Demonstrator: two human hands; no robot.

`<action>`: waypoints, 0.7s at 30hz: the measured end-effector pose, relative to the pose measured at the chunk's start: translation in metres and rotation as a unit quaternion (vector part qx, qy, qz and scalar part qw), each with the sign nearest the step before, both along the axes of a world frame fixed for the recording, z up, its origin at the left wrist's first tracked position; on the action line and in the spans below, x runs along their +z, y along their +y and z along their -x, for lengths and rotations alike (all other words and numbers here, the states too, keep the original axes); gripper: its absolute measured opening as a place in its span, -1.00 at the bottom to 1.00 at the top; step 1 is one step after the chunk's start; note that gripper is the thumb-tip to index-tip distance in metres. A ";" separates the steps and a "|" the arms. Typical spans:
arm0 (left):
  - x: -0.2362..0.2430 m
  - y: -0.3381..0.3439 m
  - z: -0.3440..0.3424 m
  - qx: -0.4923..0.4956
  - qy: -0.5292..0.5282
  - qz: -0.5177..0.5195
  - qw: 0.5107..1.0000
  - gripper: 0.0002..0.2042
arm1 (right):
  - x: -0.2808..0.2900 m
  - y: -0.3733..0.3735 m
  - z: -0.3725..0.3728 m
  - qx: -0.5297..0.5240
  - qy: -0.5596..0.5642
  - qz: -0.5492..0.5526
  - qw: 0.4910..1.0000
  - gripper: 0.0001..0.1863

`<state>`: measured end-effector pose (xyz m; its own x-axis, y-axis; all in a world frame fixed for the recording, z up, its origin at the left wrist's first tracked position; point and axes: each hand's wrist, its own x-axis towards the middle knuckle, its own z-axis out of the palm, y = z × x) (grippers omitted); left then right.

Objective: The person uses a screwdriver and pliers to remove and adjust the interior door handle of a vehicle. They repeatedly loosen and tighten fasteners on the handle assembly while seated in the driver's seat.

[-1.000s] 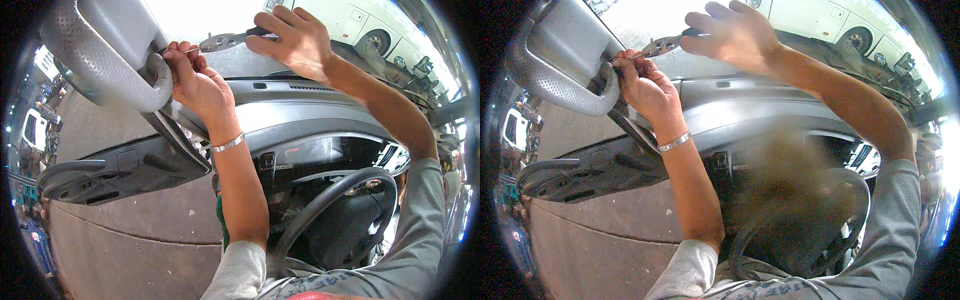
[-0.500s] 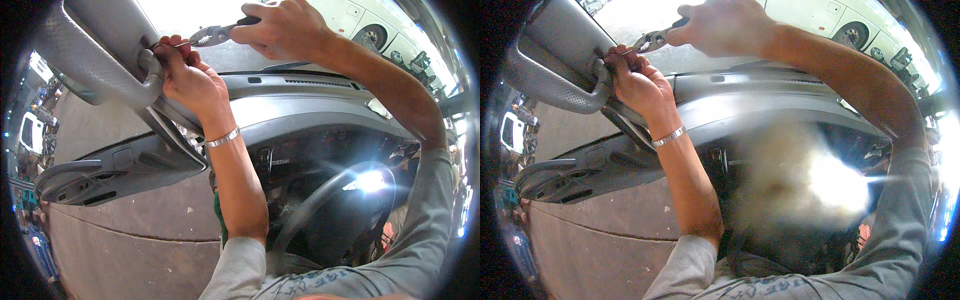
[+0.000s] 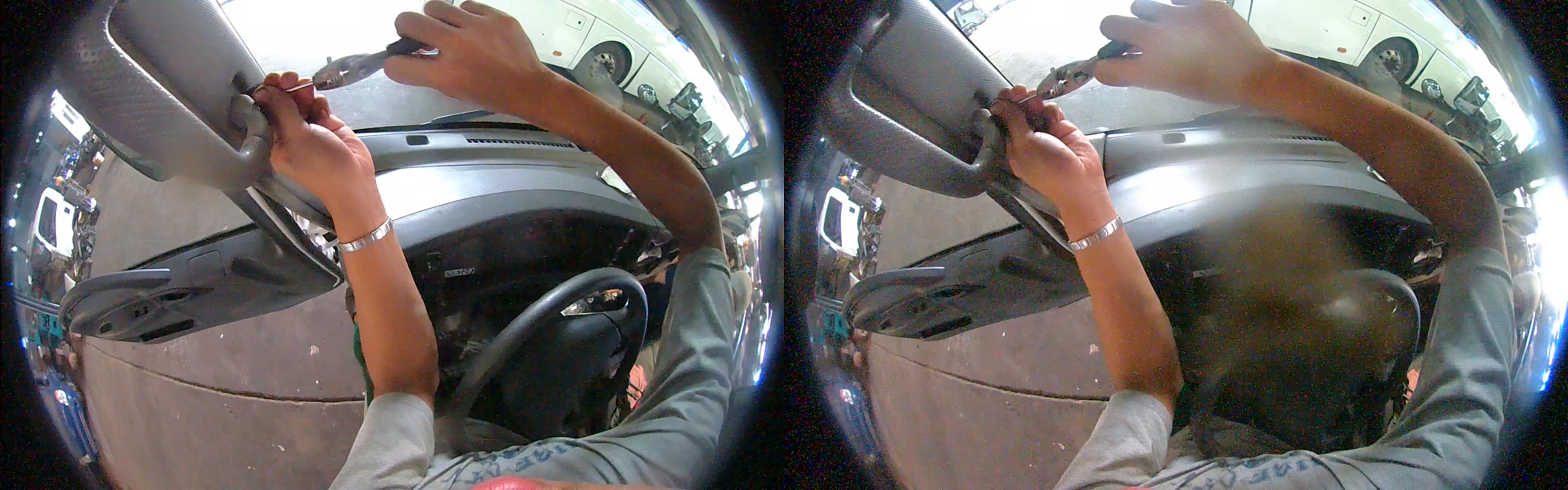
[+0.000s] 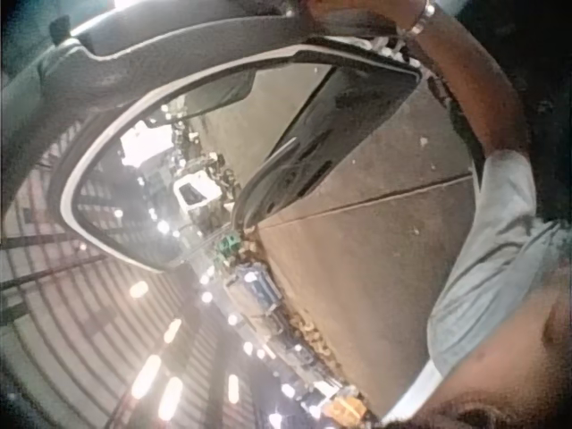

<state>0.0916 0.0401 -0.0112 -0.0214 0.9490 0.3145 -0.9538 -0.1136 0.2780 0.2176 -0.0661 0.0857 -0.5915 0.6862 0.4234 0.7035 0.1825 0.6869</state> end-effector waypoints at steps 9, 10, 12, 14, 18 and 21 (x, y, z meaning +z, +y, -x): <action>-0.006 0.005 0.004 -0.001 0.008 -0.008 1.000 -0.86 | -0.019 0.005 -0.015 0.030 -0.103 -0.160 0.981 -0.69; -0.007 0.005 0.004 -0.003 0.006 -0.005 1.000 -0.86 | -0.018 0.004 -0.014 0.031 -0.101 -0.156 0.982 -0.67; -0.007 0.005 0.004 -0.008 0.001 0.002 1.000 -0.86 | -0.021 0.013 -0.017 0.026 -0.078 -0.162 0.983 -0.66; -0.006 0.003 0.002 -0.007 0.005 0.002 1.000 -0.86 | -0.024 0.013 -0.019 -0.007 -0.065 -0.147 0.987 -0.66; -0.006 0.006 0.005 -0.006 0.000 -0.009 1.000 -0.85 | -0.016 0.011 0.011 -0.156 0.017 -0.022 0.987 -0.70; -0.003 0.001 0.004 -0.003 0.013 0.014 1.000 -0.84 | -0.013 0.016 0.013 -0.174 0.039 0.001 0.984 -0.71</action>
<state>0.0879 0.0415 -0.0145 -0.0077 0.9576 0.2879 -0.9469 -0.0995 0.3056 0.2046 -0.0505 0.0724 -0.2861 0.8423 0.4567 0.7738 -0.0780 0.6286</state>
